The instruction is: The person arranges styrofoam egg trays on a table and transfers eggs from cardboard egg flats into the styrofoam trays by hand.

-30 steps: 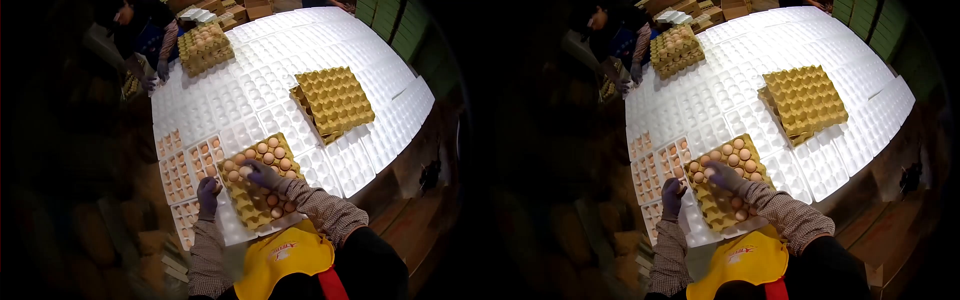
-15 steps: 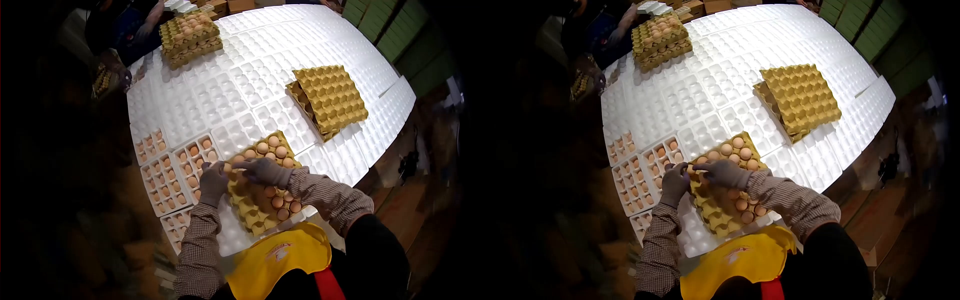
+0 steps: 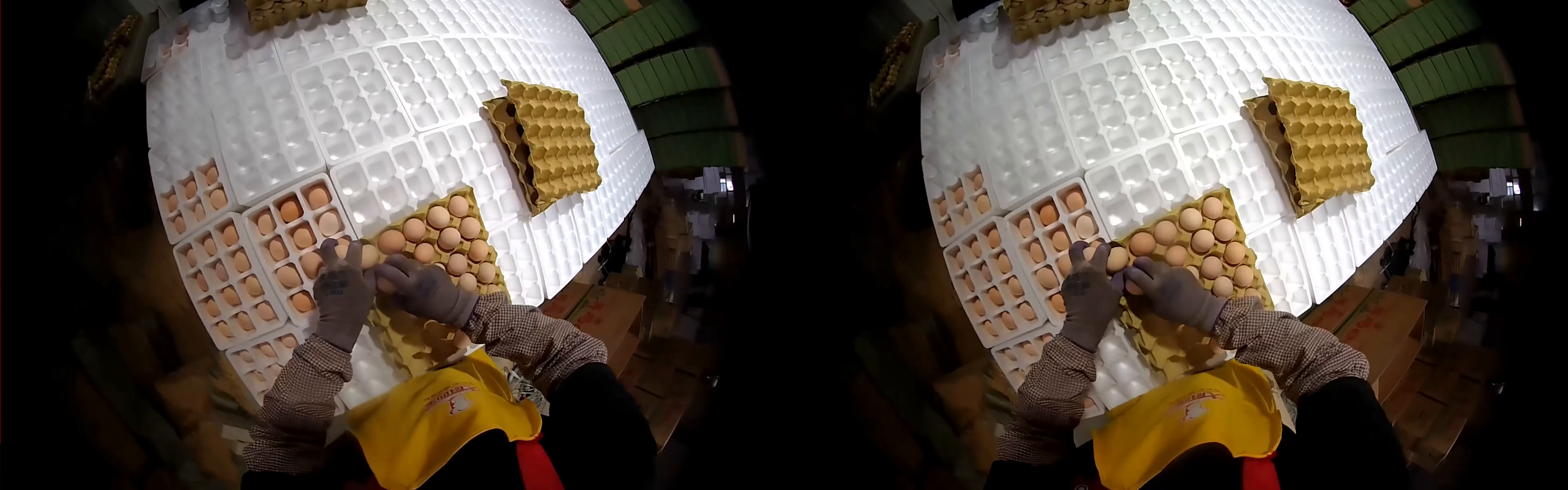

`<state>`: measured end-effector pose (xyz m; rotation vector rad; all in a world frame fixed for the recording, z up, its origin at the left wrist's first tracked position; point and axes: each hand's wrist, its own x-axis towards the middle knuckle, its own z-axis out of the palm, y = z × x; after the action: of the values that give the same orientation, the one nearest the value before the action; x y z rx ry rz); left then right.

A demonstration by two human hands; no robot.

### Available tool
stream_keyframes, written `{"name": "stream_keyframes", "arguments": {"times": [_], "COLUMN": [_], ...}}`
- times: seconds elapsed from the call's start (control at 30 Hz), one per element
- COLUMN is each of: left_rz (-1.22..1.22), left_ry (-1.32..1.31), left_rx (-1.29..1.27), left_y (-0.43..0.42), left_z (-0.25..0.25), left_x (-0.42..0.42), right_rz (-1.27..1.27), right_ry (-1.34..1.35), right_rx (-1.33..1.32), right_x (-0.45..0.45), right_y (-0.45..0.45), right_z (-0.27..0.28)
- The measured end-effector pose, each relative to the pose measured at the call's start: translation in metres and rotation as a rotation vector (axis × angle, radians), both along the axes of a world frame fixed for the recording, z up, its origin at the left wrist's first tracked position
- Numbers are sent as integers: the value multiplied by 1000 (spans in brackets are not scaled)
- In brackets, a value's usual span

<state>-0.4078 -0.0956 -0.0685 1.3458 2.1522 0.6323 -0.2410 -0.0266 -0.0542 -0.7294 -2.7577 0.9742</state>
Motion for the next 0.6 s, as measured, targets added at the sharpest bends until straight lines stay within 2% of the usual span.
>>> {"name": "stream_keyframes", "arguments": {"times": [0.07, 0.13, 0.17, 0.2, 0.23, 0.27, 0.33, 0.37, 0.4, 0.47, 0.5, 0.6], "left_rz": [12, 165, 203, 236, 174, 303, 228, 197, 169, -25, -122, -431], "left_ry": [-173, -509, -474, -435, -319, -416, -127, -80, -35, 109, 155, 198], "left_rx": [116, 106, 165, 220, 260, 232, 364, 315, 267, 186, 130, -79], "left_y": [-3, -7, -5, -1, 7, 19, 52, 69, 85, 106, 112, 126], "left_z": [5, 1, -3, -8, -11, -10, -19, -21, -18, -27, -23, -25], "left_x": [-21, -50, -64, -80, -99, -109, -138, -150, -159, -194, -208, -228], "right_rz": [-34, -145, -167, -105, -105, -105, 19, 29, 32, 55, -13, 107], "right_ry": [104, 125, -8, -110, -220, -328, -344, -330, -310, -260, -211, 33], "right_rx": [-97, 15, 218, 314, 262, 224, 305, 326, 236, 75, 58, 231], "right_x": [-4, -7, -8, -9, -12, -17, -22, -24, -25, -35, -47, -107], "right_y": [9, 28, 38, 50, 49, 53, 61, 64, 68, 89, 97, 141], "right_z": [12, 18, 14, 8, 8, 8, -5, -7, -1, 26, 40, 41]}}
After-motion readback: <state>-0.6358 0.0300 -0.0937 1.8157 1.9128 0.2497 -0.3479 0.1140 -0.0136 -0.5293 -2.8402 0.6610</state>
